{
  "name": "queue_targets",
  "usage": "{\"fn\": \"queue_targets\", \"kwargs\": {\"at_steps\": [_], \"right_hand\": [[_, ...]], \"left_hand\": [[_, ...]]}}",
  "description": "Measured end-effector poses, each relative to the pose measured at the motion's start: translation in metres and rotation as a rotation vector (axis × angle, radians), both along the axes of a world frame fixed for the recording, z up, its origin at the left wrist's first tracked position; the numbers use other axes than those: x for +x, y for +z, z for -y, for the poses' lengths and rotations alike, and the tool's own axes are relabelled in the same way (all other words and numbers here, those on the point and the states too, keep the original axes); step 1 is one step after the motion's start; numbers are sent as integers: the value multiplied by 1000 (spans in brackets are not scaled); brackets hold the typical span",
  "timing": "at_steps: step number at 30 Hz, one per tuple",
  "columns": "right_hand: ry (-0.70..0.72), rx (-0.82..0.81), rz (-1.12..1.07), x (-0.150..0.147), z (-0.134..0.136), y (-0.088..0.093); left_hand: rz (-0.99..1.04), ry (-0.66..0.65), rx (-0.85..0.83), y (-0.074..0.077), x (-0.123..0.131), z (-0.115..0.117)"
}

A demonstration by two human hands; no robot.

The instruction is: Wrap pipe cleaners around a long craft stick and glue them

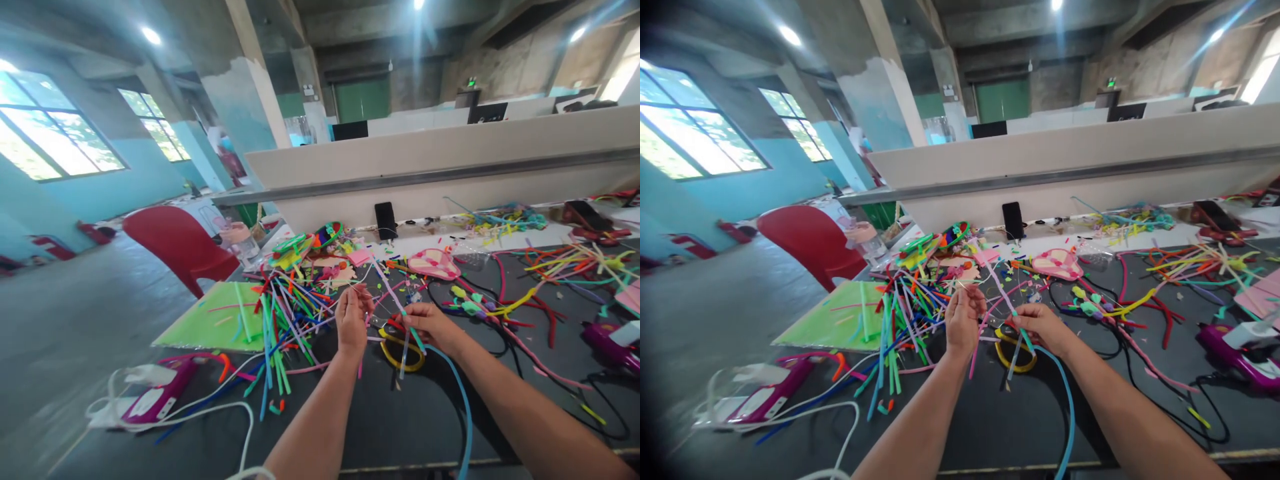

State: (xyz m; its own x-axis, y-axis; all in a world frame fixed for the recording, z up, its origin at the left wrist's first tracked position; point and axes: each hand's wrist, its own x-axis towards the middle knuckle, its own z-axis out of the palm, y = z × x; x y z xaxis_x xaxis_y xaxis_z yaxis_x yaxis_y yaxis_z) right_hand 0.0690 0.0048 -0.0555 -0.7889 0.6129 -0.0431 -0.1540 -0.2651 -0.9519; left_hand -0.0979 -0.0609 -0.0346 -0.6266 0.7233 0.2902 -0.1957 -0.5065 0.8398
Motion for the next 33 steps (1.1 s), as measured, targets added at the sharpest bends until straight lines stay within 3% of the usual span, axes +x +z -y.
{"fn": "queue_targets", "kwargs": {"at_steps": [13, 33], "right_hand": [[-11, -9, 23, 0, 1, 2], [-79, -65, 34, -2, 5, 9]], "left_hand": [[10, -108, -2, -3, 8, 1], [-121, -81, -53, -7, 7, -1]]}}
